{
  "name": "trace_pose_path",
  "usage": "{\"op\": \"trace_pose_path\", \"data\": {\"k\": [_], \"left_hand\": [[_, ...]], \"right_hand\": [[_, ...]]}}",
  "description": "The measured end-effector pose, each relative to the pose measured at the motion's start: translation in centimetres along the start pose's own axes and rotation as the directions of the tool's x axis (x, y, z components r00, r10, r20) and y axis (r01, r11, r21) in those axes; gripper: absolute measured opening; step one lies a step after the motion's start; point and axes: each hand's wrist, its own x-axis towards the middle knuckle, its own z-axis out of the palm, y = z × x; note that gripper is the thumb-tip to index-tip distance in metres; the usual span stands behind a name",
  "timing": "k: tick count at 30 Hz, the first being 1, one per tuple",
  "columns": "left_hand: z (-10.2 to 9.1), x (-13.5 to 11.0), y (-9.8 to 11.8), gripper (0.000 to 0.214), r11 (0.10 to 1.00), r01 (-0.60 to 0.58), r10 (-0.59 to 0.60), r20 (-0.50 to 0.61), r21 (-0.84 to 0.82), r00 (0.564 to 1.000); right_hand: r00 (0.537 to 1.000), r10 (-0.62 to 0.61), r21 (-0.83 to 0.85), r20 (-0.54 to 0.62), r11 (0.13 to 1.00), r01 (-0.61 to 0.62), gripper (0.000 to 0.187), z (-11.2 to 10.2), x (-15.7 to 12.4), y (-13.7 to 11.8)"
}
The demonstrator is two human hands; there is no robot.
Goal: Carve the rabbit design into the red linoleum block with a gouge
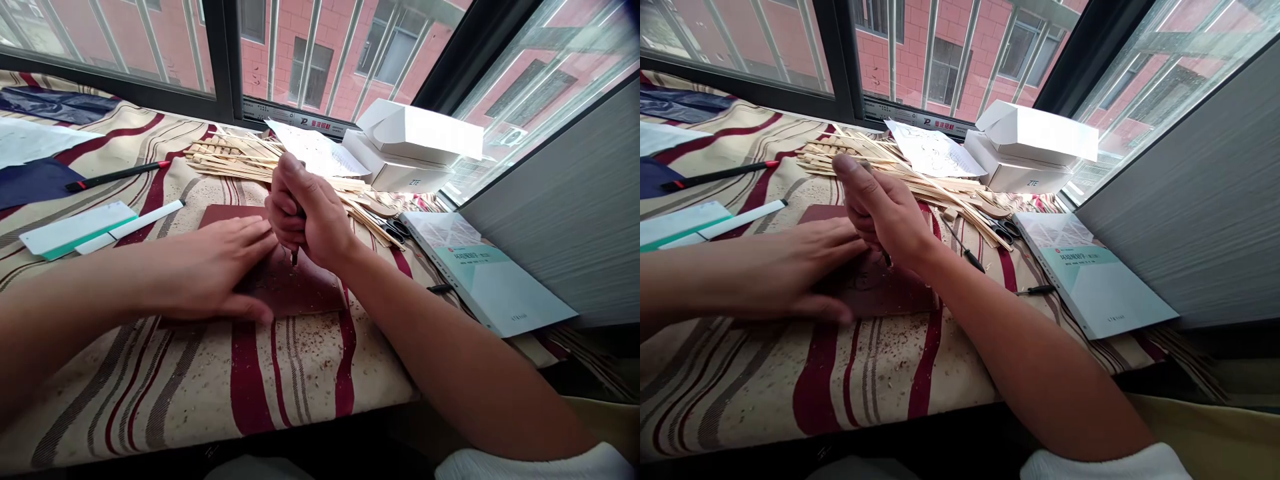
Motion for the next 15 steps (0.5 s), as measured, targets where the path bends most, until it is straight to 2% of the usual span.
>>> {"op": "trace_pose_path", "data": {"k": [2, 4, 15], "left_hand": [[0.1, -0.5, 0.5, 0.109, 1.0, -0.024, 0.023, 0.081, 0.014, 0.996], [0.2, -0.5, 0.8, 0.111, 0.999, -0.043, 0.04, 0.13, 0.02, 0.991], [-0.2, -0.2, -1.2, 0.107, 0.999, -0.038, 0.039, 0.144, -0.011, 0.989]], "right_hand": [[1.0, 0.015, -0.013, 0.003, 1.0, -0.015, 0.067, 0.1, 0.0, -0.1], [1.0, 0.027, -0.03, 0.0, 0.999, -0.027, 0.065, 0.1, 0.0, -0.2], [0.998, 0.051, 0.06, -0.029, 0.997, -0.05, 0.062, -0.8, 0.2, -0.1]]}}
